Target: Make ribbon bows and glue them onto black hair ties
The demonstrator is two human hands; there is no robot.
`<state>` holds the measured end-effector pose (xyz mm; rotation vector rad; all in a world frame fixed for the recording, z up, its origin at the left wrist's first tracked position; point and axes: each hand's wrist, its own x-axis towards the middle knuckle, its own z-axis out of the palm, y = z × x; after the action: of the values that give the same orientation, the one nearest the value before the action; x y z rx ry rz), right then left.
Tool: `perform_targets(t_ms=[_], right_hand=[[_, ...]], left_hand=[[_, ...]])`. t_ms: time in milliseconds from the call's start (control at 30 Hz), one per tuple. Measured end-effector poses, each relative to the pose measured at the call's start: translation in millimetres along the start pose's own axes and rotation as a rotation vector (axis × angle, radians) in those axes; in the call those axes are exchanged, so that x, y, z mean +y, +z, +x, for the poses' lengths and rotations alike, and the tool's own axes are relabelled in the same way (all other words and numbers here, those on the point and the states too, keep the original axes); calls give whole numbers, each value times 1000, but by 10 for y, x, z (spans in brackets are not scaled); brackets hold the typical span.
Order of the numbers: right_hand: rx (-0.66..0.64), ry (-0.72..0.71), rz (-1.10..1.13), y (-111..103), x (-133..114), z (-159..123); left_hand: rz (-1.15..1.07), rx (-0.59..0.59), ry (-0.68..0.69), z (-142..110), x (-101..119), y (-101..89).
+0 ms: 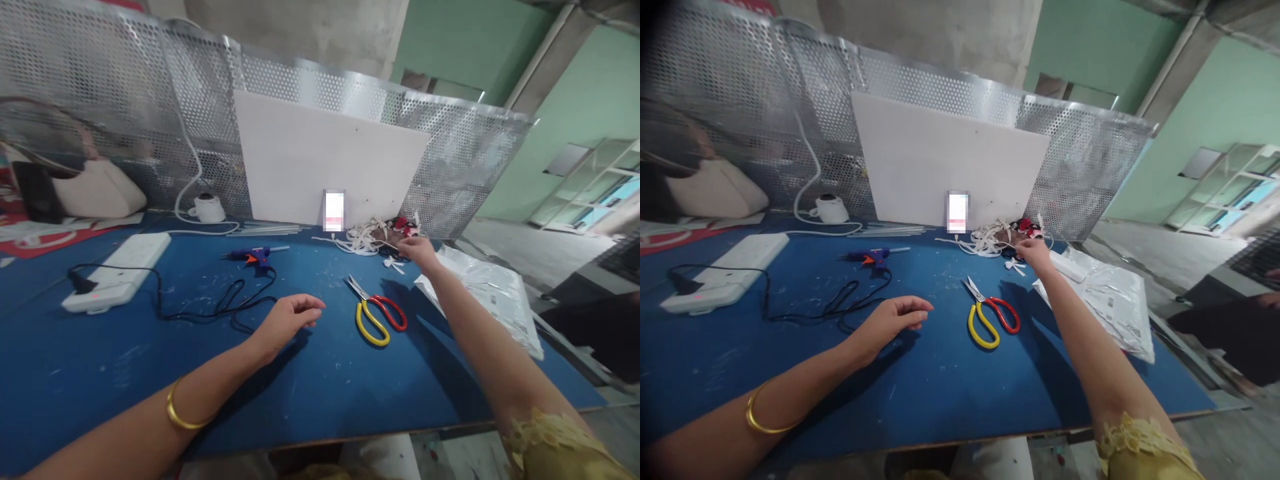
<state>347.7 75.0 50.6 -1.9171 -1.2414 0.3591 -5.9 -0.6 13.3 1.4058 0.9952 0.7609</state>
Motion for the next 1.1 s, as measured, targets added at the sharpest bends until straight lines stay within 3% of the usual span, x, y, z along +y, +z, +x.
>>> perform_targets(t_ms=[233, 500, 667, 833, 900, 967, 1100], right_hand=[[-140, 44, -493, 237, 280, -65], [-121, -19, -520, 283, 241, -158], [-152, -201, -264, 324, -37, -523], [-428, -291, 181, 486, -386, -1153], [-622, -134, 584, 541, -499, -1351], [-736, 15, 836, 592, -583, -1479], [-790, 133, 952, 700, -644, -1589]], left_hand=[[39, -38, -20, 15, -18, 9], [15, -31, -13, 41, -41, -4], [18, -8, 10, 38, -27, -5], [-81, 74, 106, 56, -29, -7], [-142, 66, 132, 59, -29, -5], [-202, 26, 139, 56, -27, 0], [-222, -42, 126, 39, -26, 10]])
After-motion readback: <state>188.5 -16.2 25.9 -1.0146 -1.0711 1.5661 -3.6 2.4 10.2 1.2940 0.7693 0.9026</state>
